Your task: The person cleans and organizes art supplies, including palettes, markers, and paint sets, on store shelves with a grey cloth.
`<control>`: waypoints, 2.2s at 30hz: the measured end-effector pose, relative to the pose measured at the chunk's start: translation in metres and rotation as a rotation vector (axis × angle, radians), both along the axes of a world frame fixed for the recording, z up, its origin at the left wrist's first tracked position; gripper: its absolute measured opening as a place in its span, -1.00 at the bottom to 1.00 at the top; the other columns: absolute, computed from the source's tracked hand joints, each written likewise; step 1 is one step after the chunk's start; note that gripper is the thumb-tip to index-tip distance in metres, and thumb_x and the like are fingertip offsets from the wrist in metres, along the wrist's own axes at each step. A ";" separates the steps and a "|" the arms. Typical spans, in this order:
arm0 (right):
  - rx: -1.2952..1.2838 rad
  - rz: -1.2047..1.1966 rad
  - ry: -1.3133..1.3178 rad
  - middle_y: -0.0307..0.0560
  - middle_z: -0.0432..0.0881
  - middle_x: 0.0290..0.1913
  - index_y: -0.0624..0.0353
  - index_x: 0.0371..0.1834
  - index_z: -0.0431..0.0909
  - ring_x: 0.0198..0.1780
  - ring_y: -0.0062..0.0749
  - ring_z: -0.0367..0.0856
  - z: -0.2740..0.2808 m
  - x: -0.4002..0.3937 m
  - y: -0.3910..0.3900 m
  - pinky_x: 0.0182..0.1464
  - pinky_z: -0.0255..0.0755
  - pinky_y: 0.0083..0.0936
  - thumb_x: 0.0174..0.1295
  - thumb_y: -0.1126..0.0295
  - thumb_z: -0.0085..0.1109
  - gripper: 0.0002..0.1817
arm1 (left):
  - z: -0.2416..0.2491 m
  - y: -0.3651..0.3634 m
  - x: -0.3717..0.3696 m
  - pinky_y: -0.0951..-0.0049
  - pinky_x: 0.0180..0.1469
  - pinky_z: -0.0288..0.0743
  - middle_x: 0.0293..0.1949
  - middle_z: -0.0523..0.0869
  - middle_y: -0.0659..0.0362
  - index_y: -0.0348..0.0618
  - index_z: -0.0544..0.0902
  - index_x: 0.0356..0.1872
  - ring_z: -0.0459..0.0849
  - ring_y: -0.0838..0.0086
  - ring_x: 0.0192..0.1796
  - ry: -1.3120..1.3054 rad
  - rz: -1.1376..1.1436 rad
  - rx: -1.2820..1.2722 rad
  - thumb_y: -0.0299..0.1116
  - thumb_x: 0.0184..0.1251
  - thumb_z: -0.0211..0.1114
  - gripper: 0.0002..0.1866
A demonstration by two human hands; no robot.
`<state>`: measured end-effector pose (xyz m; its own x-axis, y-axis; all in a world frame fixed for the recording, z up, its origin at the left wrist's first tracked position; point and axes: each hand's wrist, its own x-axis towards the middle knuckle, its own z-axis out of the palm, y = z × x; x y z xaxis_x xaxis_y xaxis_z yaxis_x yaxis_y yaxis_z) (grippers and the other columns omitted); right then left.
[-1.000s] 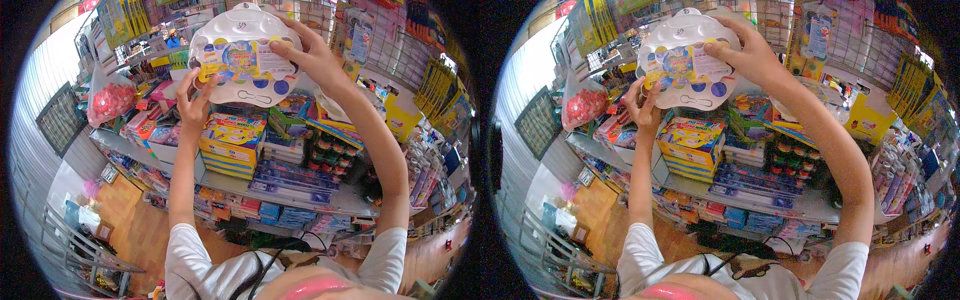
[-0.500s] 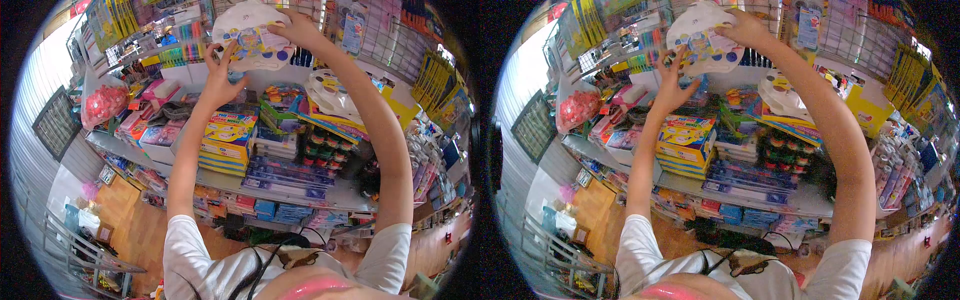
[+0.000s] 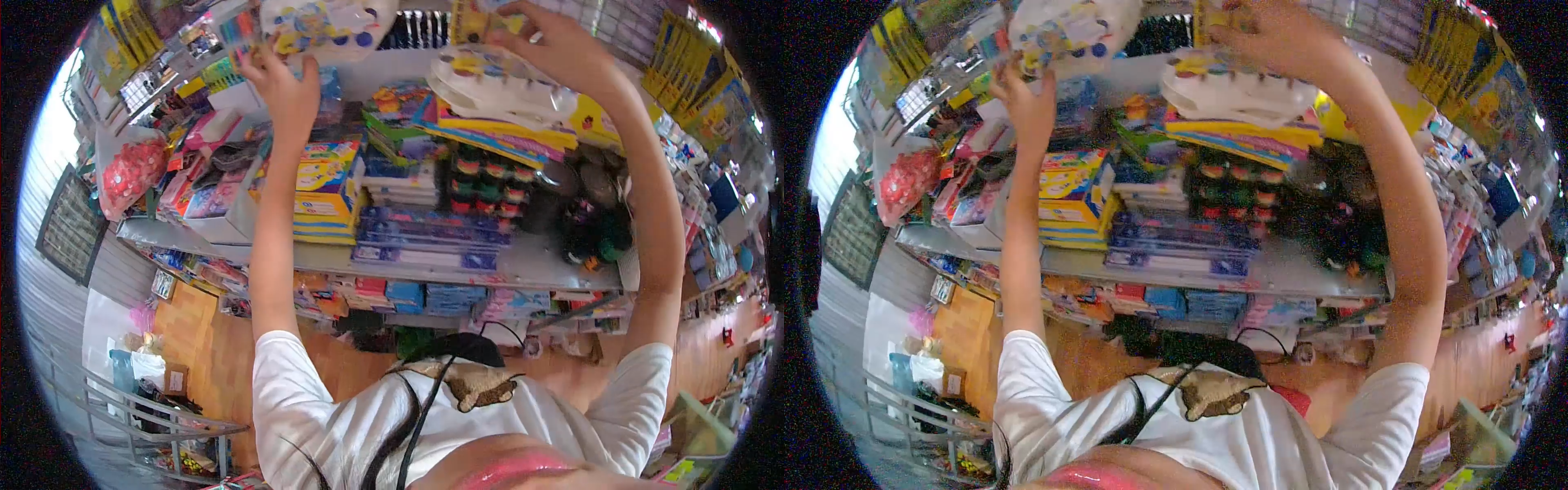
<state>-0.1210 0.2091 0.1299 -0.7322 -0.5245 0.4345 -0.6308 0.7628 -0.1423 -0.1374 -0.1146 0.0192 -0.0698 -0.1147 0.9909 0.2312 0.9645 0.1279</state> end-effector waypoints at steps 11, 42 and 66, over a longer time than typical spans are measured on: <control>0.001 0.078 -0.243 0.21 0.49 0.04 0.21 0.21 0.31 0.03 -0.07 0.50 -0.040 -0.034 0.078 0.06 0.37 -0.27 0.19 -0.15 -0.03 -0.29 | 0.008 0.120 0.011 0.43 0.12 0.31 0.04 0.52 0.12 -0.05 0.45 0.13 0.49 0.40 0.07 -0.702 -0.643 0.070 -0.08 0.32 0.09 -0.56; -0.304 0.570 0.969 -0.20 0.51 0.06 -0.17 0.05 0.54 -0.16 -0.30 0.56 -0.114 -0.035 0.087 -0.17 0.53 -0.44 -0.09 0.41 0.21 -0.49 | -0.012 0.182 0.079 0.51 -0.10 0.47 0.04 0.47 0.11 -0.29 0.28 0.17 0.52 0.50 0.00 -0.233 -1.086 0.890 -0.16 0.23 0.25 -0.41; -0.635 0.801 0.192 0.27 0.58 -0.19 -0.12 0.39 0.00 -0.17 0.06 0.59 -0.057 -0.038 -0.082 -0.04 0.43 -0.24 0.09 0.11 0.20 -0.19 | 0.028 0.035 0.076 0.48 -0.24 0.54 -0.16 0.60 0.19 -0.26 0.47 -0.02 0.63 0.52 -0.21 0.131 -0.958 0.794 -0.28 0.26 0.22 -0.65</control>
